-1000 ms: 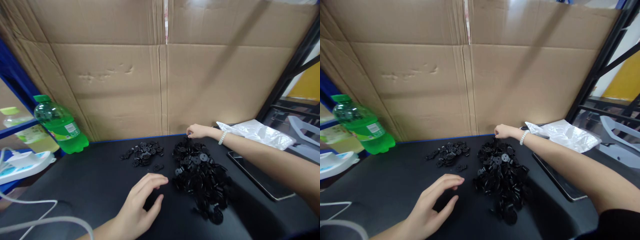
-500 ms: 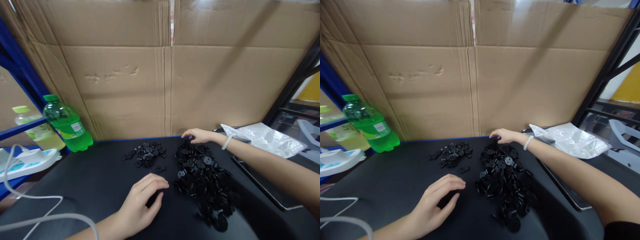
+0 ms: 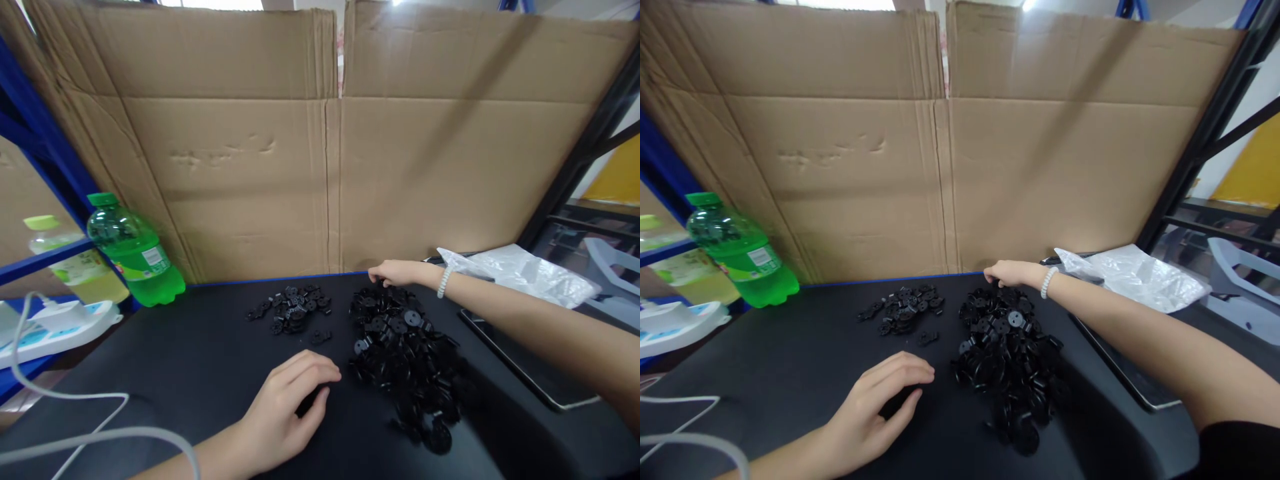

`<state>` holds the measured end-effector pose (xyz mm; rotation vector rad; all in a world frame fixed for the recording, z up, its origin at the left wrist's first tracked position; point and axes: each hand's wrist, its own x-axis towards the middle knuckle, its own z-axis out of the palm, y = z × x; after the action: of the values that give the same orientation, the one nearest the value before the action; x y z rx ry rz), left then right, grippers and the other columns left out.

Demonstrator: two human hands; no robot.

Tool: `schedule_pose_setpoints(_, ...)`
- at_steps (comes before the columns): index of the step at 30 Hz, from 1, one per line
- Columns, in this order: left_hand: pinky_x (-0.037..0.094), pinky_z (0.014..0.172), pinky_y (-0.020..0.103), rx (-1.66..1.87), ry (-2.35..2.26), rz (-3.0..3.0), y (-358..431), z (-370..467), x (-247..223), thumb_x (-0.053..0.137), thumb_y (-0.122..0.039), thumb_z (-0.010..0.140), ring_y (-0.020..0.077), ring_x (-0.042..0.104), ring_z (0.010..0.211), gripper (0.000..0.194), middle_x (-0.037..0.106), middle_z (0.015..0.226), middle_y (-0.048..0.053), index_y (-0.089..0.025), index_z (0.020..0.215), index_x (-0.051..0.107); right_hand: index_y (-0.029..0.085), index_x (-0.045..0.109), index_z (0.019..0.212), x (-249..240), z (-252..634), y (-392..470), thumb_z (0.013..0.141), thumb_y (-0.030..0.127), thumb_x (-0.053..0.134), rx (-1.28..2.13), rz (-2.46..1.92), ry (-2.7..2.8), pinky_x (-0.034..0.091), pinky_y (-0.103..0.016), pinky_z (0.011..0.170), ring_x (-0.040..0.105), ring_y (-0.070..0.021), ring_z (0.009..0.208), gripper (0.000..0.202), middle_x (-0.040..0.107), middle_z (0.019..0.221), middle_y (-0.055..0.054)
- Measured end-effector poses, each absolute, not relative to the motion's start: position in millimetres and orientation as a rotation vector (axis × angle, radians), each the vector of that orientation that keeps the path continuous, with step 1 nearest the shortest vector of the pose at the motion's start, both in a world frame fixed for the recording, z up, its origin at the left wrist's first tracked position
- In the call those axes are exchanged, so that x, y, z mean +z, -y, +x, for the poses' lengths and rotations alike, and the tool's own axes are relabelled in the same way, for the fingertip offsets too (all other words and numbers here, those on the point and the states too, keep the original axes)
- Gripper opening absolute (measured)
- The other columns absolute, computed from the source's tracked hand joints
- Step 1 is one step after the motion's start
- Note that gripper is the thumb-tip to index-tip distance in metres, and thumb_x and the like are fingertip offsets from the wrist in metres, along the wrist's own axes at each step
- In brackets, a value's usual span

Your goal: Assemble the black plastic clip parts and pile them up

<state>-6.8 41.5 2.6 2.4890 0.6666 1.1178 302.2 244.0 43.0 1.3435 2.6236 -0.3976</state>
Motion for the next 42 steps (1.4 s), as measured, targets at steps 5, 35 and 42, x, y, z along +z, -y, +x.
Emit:
schedule_pose_setpoints(5, 0.056, 0.08, 0.03, 1.168, -0.765, 2.345, -40, -1, 3, 0.055, 0.0, 0.084, 0.0192, 0.068, 0.088, 0.03, 0.071, 0.097, 0.007, -0.019, 0.104, 0.066, 0.018, 0.061, 0.122, 39, 300, -246, 0.096, 0.031, 0.061, -0.537, 1.347, -2.581, 0.056, -0.045, 0.086, 0.065, -0.0238, 0.103, 0.028, 0.063, 0.124, -0.009)
schedule_pose_setpoints(35, 0.055, 0.09, 0.046, 1.204, -1.211, 1.464, -139, 120, 1, 0.059, -0.029, 0.098, 0.0254, 0.064, 0.108, 0.028, 0.061, 0.129, 0.011, -0.019, 0.124, 0.06, 0.02, 0.061, 0.122, 20, 328, -183, 0.098, 0.032, 0.059, -1.794, 2.115, -2.933, 0.054, -0.046, 0.091, 0.063, -0.0241, 0.107, 0.027, 0.061, 0.13, -0.009)
schedule_pose_setpoints(42, 0.043, 0.105, 0.057, 1.246, -1.235, 1.404, -95, 97, 4, 0.058, -0.031, 0.098, 0.0315, 0.053, 0.127, 0.037, 0.05, 0.145, 0.012, -0.021, 0.133, 0.055, 0.022, 0.053, 0.135, 12, 350, -89, 0.101, 0.053, 0.041, -1.814, 2.703, -2.81, 0.035, -0.054, 0.112, 0.049, -0.0283, 0.134, 0.048, 0.057, 0.14, -0.012)
